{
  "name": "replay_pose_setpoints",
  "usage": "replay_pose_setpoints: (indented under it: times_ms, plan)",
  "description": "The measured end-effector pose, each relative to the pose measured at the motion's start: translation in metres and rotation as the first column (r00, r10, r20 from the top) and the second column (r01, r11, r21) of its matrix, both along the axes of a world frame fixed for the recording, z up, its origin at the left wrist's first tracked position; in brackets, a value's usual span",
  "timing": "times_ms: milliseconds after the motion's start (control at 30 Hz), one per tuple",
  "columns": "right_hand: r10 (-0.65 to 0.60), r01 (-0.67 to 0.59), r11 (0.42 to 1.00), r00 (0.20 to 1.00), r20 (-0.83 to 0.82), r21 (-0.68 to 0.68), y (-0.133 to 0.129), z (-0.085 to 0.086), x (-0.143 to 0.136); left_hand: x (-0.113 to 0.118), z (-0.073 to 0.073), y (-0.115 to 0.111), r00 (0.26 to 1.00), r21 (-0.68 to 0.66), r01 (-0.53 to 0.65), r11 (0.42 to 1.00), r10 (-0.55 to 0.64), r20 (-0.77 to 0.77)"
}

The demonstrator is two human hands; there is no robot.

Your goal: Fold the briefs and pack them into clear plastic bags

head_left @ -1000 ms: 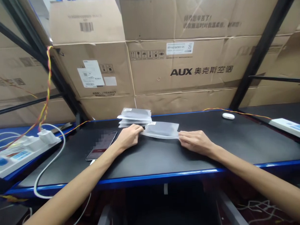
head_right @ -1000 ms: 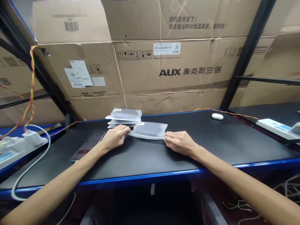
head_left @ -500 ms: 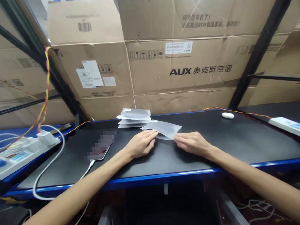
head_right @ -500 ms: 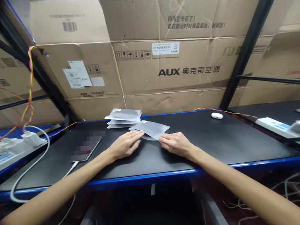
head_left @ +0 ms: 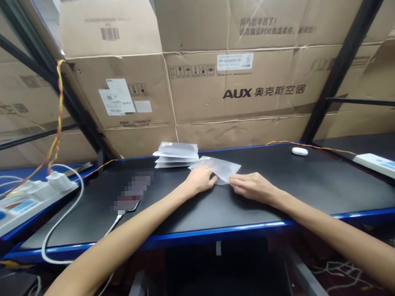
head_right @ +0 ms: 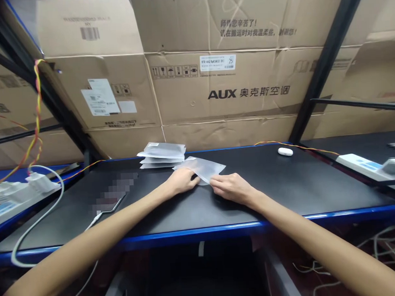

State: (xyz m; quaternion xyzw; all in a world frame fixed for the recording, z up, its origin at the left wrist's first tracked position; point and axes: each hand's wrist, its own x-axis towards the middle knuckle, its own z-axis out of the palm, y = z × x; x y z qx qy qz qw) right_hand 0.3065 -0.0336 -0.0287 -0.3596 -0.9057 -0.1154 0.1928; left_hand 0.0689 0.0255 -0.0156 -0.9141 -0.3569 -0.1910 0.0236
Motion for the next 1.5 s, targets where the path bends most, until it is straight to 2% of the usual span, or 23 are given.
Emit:
replay_pose_setpoints:
  times_ms: [133, 267, 433, 567, 633, 767, 900, 1033, 1233, 1367, 1500]
  plan:
    - [-0.025, 0.023, 0.998, 0.999, 0.029, 0.062, 0.004, 0.000, 0.004, -0.009, 0.000, 0.000, 0.996, -0.025, 0.036, 0.999, -0.038, -0.083]
    - [-0.092, 0.083, 0.989, 0.993, 0.072, 0.120, 0.008, 0.002, 0.009, -0.031, 0.006, -0.007, 0.978, -0.082, 0.198, 0.977, -0.202, -0.048]
    - [-0.177, 0.169, 0.983, 0.978, 0.114, 0.074, 0.011, 0.008, 0.012, -0.059, 0.014, -0.023, 0.915, -0.266, 0.404, 0.875, -0.385, 0.126]
    - [-0.267, 0.267, 0.963, 0.954, 0.133, 0.018, 0.011, 0.013, 0.012, -0.063, 0.015, -0.034, 0.866, -0.397, 0.499, 0.771, -0.428, 0.257]
    - [-0.279, 0.281, 0.960, 0.955, 0.100, -0.005, 0.011, 0.013, 0.013, -0.061, 0.015, -0.038, 0.854, -0.412, 0.519, 0.749, -0.439, 0.278]
    - [-0.161, 0.159, 0.986, 0.987, -0.022, -0.054, 0.012, 0.008, 0.012, -0.056, 0.015, -0.040, 0.851, -0.402, 0.524, 0.751, -0.450, 0.269]
    - [-0.065, 0.059, 0.968, 0.998, -0.018, -0.243, 0.012, 0.005, 0.008, -0.056, 0.015, -0.039, 0.846, -0.381, 0.532, 0.756, -0.464, 0.261]
    - [-0.123, 0.129, 0.953, 0.992, 0.038, -0.276, 0.015, 0.007, 0.006, -0.056, 0.015, -0.041, 0.845, -0.372, 0.534, 0.759, -0.463, 0.268]
    - [-0.280, 0.295, 0.911, 0.955, 0.095, -0.288, 0.030, 0.010, 0.011, -0.057, 0.012, -0.041, 0.837, -0.346, 0.547, 0.762, -0.487, 0.251]
    - [-0.272, 0.299, 0.893, 0.954, 0.127, -0.336, 0.049, 0.010, 0.014, -0.057, 0.013, -0.043, 0.844, -0.319, 0.536, 0.782, -0.481, 0.237]
    - [-0.264, 0.287, 0.875, 0.958, 0.114, -0.390, 0.068, 0.007, 0.016, -0.059, 0.016, -0.046, 0.877, -0.298, 0.480, 0.825, -0.447, 0.176]
